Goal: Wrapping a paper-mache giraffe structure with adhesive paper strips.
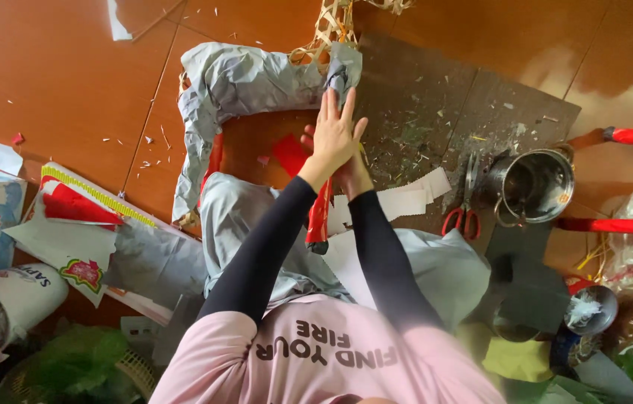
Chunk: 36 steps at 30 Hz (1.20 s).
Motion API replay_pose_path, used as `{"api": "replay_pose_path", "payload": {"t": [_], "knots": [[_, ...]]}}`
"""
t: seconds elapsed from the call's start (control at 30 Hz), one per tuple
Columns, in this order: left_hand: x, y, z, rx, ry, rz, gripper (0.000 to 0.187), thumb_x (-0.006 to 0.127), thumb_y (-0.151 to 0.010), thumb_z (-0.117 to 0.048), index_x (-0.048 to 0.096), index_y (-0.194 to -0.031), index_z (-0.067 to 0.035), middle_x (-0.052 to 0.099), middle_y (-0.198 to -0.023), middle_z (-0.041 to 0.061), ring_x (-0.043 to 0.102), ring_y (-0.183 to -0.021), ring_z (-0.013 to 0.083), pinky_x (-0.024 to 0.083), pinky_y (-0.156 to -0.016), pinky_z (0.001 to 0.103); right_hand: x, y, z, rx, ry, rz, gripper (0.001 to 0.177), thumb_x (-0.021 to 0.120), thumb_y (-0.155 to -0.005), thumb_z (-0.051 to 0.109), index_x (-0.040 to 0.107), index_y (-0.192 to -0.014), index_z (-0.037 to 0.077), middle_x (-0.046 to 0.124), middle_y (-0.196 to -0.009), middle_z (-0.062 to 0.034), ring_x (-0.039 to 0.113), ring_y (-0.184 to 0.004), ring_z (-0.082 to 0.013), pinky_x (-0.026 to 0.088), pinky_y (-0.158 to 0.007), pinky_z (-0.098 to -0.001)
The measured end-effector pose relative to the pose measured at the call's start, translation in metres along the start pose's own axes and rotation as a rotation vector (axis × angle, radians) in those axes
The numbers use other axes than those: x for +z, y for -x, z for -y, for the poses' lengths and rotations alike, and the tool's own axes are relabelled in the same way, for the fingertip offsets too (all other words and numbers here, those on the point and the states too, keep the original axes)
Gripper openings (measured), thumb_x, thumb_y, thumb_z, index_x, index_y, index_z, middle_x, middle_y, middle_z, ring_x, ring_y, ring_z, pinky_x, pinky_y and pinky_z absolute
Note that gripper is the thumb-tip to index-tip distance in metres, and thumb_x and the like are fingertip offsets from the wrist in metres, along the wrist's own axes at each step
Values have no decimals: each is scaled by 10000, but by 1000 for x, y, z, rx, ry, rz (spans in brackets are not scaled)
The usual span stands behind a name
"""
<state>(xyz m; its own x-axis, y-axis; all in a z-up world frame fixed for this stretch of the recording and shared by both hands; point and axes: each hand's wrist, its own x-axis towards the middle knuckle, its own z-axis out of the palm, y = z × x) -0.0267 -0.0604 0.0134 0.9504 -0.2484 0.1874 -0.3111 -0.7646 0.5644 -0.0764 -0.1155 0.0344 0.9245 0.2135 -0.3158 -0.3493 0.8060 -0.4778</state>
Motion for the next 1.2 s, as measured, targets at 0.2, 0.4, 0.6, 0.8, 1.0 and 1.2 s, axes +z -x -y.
{"api": "replay_pose_path", "payload": {"t": [0.2, 0.4, 0.6, 0.8, 1.0, 1.2], "knots": [[-21, -15, 8, 154, 268, -139, 619, 657, -1025, -241, 400, -1570, -96, 311, -1615, 306, 308, -1507, 479, 313, -1241, 507, -159, 31, -122, 105, -416, 436, 845, 312, -1156, 714, 434, -1461, -64, 655, -1133, -309, 676, -988, -461, 543, -846, -581], [-151, 52, 87, -50, 92, -512, 466, 720, -888, -30, 611, -1341, -25, 576, -1424, 222, 496, -1359, 420, 372, -1173, 492, -39, 154, -77, 215, -97, 114, 917, 363, -1038, 754, 369, -1625, 48, 610, -1363, -201, 651, -1192, -318, 588, -954, -465], [-212, 222, 222, -467, 190, -502, 379, 654, -998, -83, 583, -1360, 0, 617, -1309, 173, 585, -1191, 314, 475, -1018, 424, -35, 191, -69, 366, -4, 230, 753, 505, -1000, 596, 212, -1646, 344, 590, -1396, -120, 633, -1226, -290, 576, -944, -475], [-198, 214, 281, -544, 1377, -258, 248, 533, -1174, -233, 577, -1170, 11, 613, -932, 61, 628, -773, 158, 569, -769, 341, 0, 151, -86, 265, 185, 209, 641, 570, -1005, 481, 298, -1570, 343, 622, -1310, -120, 676, -1132, -259, 594, -929, -436], [-257, 90, 110, -465, 1239, -76, 324, 604, -1033, -139, 591, -1302, 41, 709, -1044, 124, 726, -894, 205, 629, -793, 364, -9, 127, 4, -153, 42, -152, 451, 656, -1011, 479, 644, -1126, 43, 718, -965, -127, 686, -757, -175, 573, -645, -331], [-108, 102, 72, -492, 1440, 245, 409, 630, -1008, -109, 456, -1352, 27, 689, -1152, 159, 726, -1007, 263, 648, -891, 449, -132, 170, 92, -367, -86, -321, 438, 648, -1044, 425, 669, -1115, -7, 735, -985, -112, 676, -775, -182, 538, -680, -317]]}}
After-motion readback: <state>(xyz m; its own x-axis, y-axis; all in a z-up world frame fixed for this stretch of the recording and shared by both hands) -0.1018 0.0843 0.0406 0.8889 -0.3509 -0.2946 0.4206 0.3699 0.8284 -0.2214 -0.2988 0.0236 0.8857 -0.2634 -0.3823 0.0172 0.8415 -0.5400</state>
